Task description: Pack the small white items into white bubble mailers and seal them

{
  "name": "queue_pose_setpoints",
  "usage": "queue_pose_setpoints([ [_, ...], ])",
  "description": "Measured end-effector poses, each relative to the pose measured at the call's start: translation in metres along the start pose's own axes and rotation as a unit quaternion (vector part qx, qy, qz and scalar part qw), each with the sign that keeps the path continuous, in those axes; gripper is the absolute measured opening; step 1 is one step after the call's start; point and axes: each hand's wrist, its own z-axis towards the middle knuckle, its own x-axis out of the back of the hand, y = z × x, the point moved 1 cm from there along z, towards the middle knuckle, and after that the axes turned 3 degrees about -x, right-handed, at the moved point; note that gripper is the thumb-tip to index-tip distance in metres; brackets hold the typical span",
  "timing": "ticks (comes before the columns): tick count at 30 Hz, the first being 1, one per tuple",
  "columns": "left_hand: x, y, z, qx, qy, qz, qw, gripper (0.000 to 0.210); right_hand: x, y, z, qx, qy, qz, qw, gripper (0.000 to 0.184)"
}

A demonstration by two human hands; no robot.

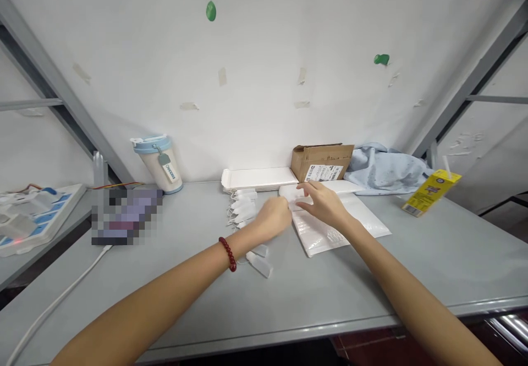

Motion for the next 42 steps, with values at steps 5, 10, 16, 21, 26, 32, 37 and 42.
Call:
queue_pose_setpoints([
  [5, 0.024, 0.004, 0.034, 0.008, 0.076, 0.023, 0.997, 0.010, -0.005, 0.012, 0.002, 0.016, 0.010, -0.053, 0.998, 0.028],
  [10, 0.022, 0.006, 0.063, 0.036, 0.043, -0.018, 0.998, 0.025, -0.010, 0.013, 0.003, 0.034, 0.003, -0.079, 0.996, 0.020],
  [16, 0.018, 0.013, 0.062, 0.034, 0.045, -0.087, 0.995, 0.028, -0.005, 0.008, 0.004, 0.028, 0.012, -0.085, 0.996, 0.021],
  [21, 0.012, 0.017, 0.059, 0.036, 0.046, -0.163, 0.985, 0.013, 0.000, 0.004, 0.003, 0.036, 0.010, -0.062, 0.997, 0.017],
  [26, -0.003, 0.013, 0.064, 0.071, 0.006, -0.229, 0.971, 0.010, -0.004, 0.006, -0.001, 0.073, -0.010, -0.026, 0.997, 0.035],
  [32, -0.008, 0.011, 0.061, 0.094, -0.011, -0.262, 0.960, 0.012, -0.008, 0.008, -0.001, 0.103, -0.095, 0.020, 0.990, 0.036],
  [37, -0.006, 0.012, 0.055, 0.126, -0.048, -0.268, 0.954, 0.032, -0.008, 0.009, 0.000, 0.058, -0.141, 0.035, 0.988, 0.032],
  [42, -0.002, 0.011, 0.050, 0.138, -0.073, -0.258, 0.953, 0.035, -0.005, 0.005, -0.001, 0.044, -0.189, 0.060, 0.979, 0.038],
])
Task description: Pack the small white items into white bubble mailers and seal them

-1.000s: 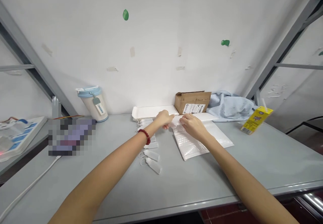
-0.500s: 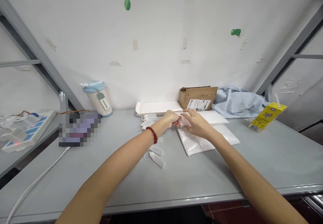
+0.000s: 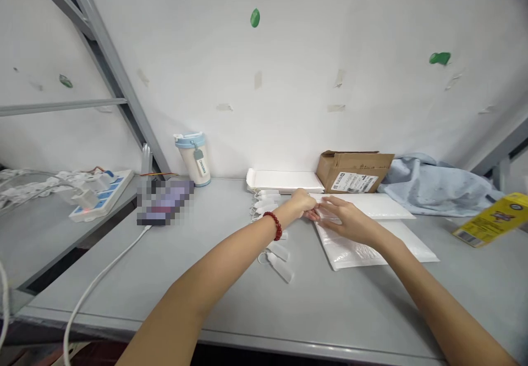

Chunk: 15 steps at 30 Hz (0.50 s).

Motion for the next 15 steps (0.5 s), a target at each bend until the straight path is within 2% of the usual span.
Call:
queue_pose_setpoints([
  [4, 0.001, 0.000, 0.003, -0.012, 0.039, 0.020, 0.999, 0.025, 0.003, -0.008, -0.001, -0.004, -0.013, 0.001, 1.000, 0.035],
  [8, 0.001, 0.002, 0.001, -0.023, 0.074, 0.037, 0.996, 0.020, 0.004, -0.013, 0.000, -0.001, 0.005, -0.014, 1.000, 0.038],
  [12, 0.001, 0.002, -0.001, -0.022, 0.088, 0.066, 0.994, 0.021, 0.001, -0.016, 0.002, -0.002, 0.023, -0.052, 0.998, 0.038],
  [15, 0.001, -0.001, 0.000, -0.030, 0.086, 0.094, 0.991, 0.018, -0.003, -0.017, 0.002, 0.005, 0.025, -0.074, 0.997, 0.030],
])
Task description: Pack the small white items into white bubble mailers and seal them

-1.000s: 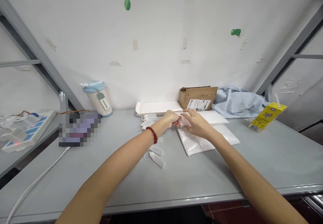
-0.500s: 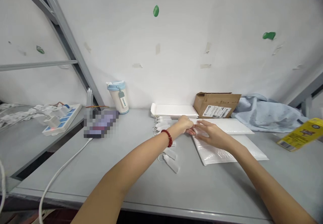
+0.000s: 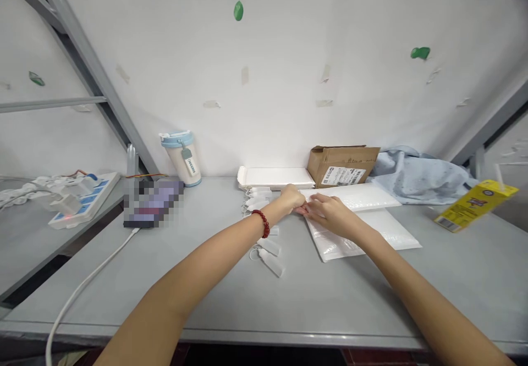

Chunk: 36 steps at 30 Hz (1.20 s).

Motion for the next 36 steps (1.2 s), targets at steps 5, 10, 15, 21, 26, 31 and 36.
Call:
queue_pose_setpoints([
  [5, 0.009, -0.001, 0.003, -0.040, 0.025, 0.087, 0.995, 0.013, -0.001, -0.001, -0.001, -0.001, -0.004, -0.001, 1.000, 0.019],
  [10, 0.045, 0.002, 0.013, -0.125, 0.124, 0.219, 0.960, 0.013, 0.003, -0.001, -0.002, -0.013, 0.015, 0.010, 1.000, 0.021],
  [15, 0.071, -0.002, 0.025, -0.178, 0.169, 0.334, 0.910, 0.017, 0.004, -0.001, -0.001, -0.027, 0.057, 0.024, 0.998, 0.027],
  [21, 0.074, -0.010, 0.033, -0.193, 0.164, 0.406, 0.878, 0.018, 0.001, 0.002, 0.000, -0.030, 0.099, 0.029, 0.994, 0.029],
  [26, 0.075, -0.009, 0.035, -0.200, 0.155, 0.440, 0.862, 0.017, 0.001, 0.003, 0.000, -0.028, 0.117, 0.030, 0.992, 0.027],
  [31, 0.076, -0.007, 0.035, -0.198, 0.144, 0.454, 0.857, 0.017, 0.001, 0.002, -0.001, -0.022, 0.122, 0.030, 0.992, 0.026],
  [36, 0.079, -0.008, 0.034, -0.196, 0.145, 0.456, 0.856, 0.014, -0.001, 0.003, 0.000, -0.016, 0.123, 0.037, 0.992, 0.027],
])
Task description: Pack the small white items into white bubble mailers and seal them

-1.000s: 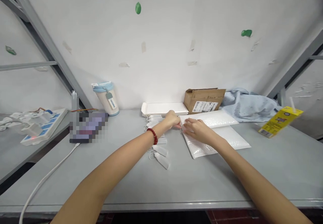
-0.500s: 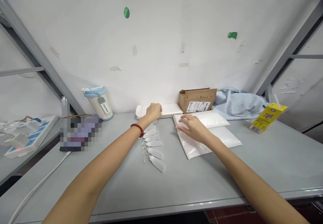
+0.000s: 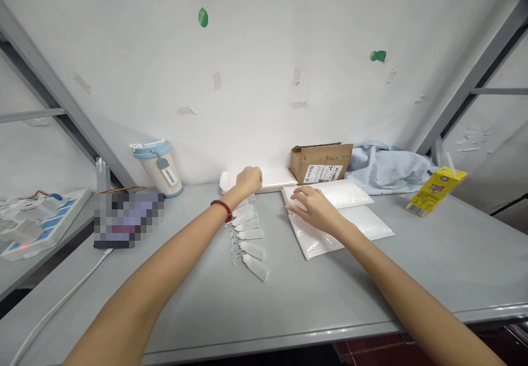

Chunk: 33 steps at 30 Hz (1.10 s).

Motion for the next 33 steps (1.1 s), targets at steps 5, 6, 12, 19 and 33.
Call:
queue_pose_setpoints([
  [5, 0.001, 0.000, 0.001, -0.014, -0.002, 0.008, 1.000, 0.015, 0.000, -0.002, 0.000, 0.002, -0.010, 0.003, 1.000, 0.027],
  [6, 0.001, 0.000, 0.002, -0.015, -0.003, 0.008, 1.000, 0.016, 0.000, -0.002, 0.000, 0.001, -0.013, 0.003, 1.000, 0.027],
  [12, 0.000, -0.003, 0.001, -0.018, -0.005, 0.020, 1.000, 0.020, -0.001, -0.002, 0.000, -0.012, -0.021, 0.003, 1.000, 0.027],
  [19, -0.002, 0.004, -0.004, -0.040, -0.007, 0.075, 0.996, 0.025, -0.002, -0.004, -0.001, 0.001, -0.014, 0.006, 1.000, 0.026],
  [33, 0.017, 0.008, -0.034, -0.136, 0.120, 0.183, 0.966, 0.025, -0.003, -0.007, -0.001, 0.008, 0.088, -0.012, 0.996, 0.029],
])
